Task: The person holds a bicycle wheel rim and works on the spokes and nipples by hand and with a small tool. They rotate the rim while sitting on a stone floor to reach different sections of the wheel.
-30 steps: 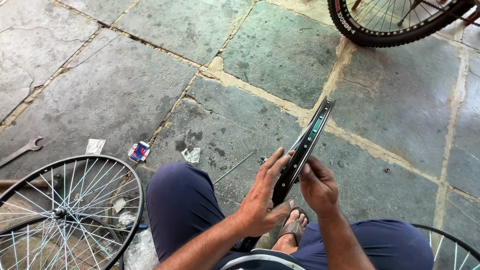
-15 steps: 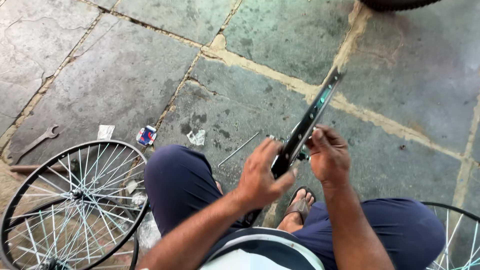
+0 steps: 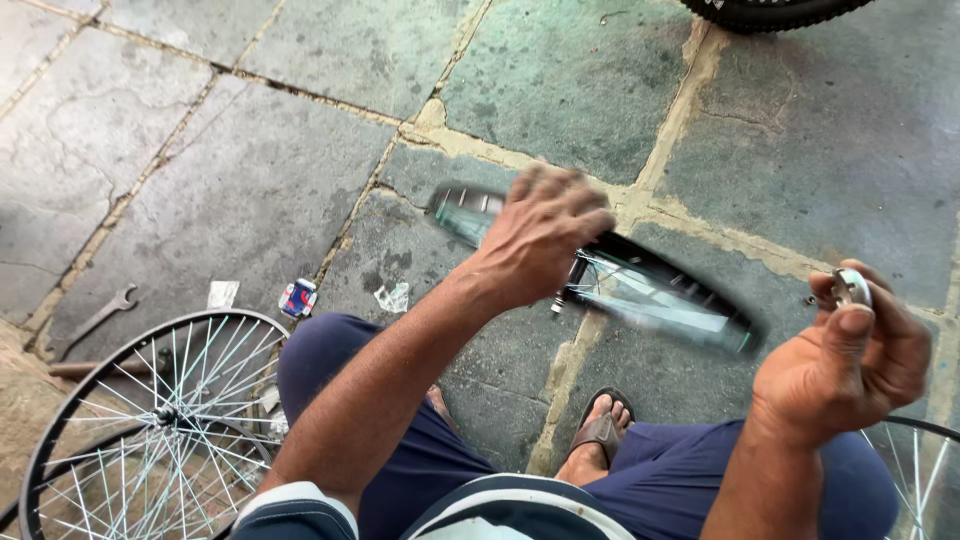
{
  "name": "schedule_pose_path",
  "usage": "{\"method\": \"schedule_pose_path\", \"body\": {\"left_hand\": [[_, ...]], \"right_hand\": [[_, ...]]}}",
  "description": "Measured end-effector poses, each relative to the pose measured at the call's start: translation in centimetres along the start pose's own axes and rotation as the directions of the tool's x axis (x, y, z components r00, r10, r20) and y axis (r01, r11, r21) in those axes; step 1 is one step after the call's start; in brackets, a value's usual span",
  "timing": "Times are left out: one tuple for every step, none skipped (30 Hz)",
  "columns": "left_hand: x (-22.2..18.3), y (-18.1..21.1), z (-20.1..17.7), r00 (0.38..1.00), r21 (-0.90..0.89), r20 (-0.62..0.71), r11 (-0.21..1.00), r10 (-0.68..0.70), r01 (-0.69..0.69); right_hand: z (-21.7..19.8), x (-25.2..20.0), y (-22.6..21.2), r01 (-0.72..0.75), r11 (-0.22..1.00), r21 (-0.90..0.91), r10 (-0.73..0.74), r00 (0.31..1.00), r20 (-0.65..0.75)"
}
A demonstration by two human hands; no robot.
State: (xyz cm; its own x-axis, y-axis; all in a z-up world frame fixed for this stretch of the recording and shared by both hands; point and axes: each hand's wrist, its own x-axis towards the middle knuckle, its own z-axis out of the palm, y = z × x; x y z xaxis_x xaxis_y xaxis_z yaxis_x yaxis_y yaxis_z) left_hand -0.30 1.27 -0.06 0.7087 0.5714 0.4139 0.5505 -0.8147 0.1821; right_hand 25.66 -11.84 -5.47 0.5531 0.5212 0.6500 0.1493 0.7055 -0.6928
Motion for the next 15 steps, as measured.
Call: {"method": "schedule_pose_path", "body": {"left_hand": [[-0.4, -0.1, 0.0, 0.994, -0.142, -0.064, 0.987, -0.084, 0.074], [-1.1, -0.1, -0.1, 0.977, -0.284, -0.118, 0.949, -0.177, 0.138], [-1.9, 0.3, 0.0, 0.949, -0.422, -0.158, 0.887, -0.274, 0.186], [-2.8, 0.8, 0.2, 0.916, -0.546, -0.159, 0.806, -0.368, 0.229], [-3.9, 1.5, 0.3, 0.877, -0.659, -0.146, 0.706, -0.458, 0.259], [-5.0, 2.2, 0.6, 0.831, -0.762, -0.117, 0.586, -0.544, 0.277], [-6.0, 2.5, 0.8, 0.83, -0.775, -0.092, 0.563, -0.55, 0.287], [-7.0, 2.7, 0.9, 0.826, -0.787, -0.067, 0.539, -0.56, 0.301], [-7.9, 2.9, 1.0, 0.822, -0.798, -0.042, 0.514, -0.568, 0.314], [-8.6, 3.0, 1.0, 0.845, -0.818, 0.012, 0.481, -0.535, 0.316], [-9.1, 3.1, 1.0, 0.865, -0.835, 0.065, 0.447, -0.497, 0.32], [-9.7, 3.4, 1.0, 0.879, -0.854, 0.117, 0.405, -0.462, 0.327], [-10.1, 3.8, 1.0, 0.881, -0.838, 0.126, 0.426, -0.456, 0.34], [-10.2, 4.3, 1.1, 0.885, -0.822, 0.135, 0.449, -0.445, 0.351], [-10.2, 4.7, 1.0, 0.889, -0.805, 0.143, 0.472, -0.435, 0.36]], "right_hand": [[-0.1, -0.2, -0.1, -0.011, 1.0, 0.019, 0.011, 1.0, -0.002], [-0.1, -0.3, 0.0, -0.03, 0.999, 0.044, 0.031, 1.0, -0.007], [-0.2, -0.4, -0.1, -0.05, 0.997, 0.056, 0.05, 0.999, 0.001], [0.2, -0.5, 0.2, -0.065, 0.995, 0.074, 0.065, 0.998, 0.0], [0.5, -0.7, 0.4, -0.081, 0.994, 0.078, 0.08, 0.997, 0.012], [0.7, -1.0, 0.5, -0.094, 0.993, 0.071, 0.092, 0.995, 0.03], [1.0, -1.2, 0.6, -0.107, 0.992, 0.063, 0.104, 0.993, 0.048], [1.5, -1.4, 0.7, -0.117, 0.992, 0.047, 0.114, 0.991, 0.073], [2.0, -1.7, 0.8, -0.131, 0.99, 0.05, 0.126, 0.987, 0.101], [2.5, -2.1, 0.8, -0.144, 0.988, 0.051, 0.137, 0.983, 0.123], [3.2, -2.6, 0.9, -0.162, 0.984, 0.07, 0.15, 0.977, 0.149], [3.6, -3.1, 1.0, -0.184, 0.979, 0.084, 0.167, 0.969, 0.185], [4.1, -3.7, 1.0, -0.214, 0.976, 0.052, 0.199, 0.958, 0.207], [4.5, -4.3, 1.1, -0.238, 0.971, 0.02, 0.228, 0.948, 0.224], [5.0, -4.9, 1.3, -0.262, 0.965, -0.011, 0.256, 0.936, 0.241]]}}
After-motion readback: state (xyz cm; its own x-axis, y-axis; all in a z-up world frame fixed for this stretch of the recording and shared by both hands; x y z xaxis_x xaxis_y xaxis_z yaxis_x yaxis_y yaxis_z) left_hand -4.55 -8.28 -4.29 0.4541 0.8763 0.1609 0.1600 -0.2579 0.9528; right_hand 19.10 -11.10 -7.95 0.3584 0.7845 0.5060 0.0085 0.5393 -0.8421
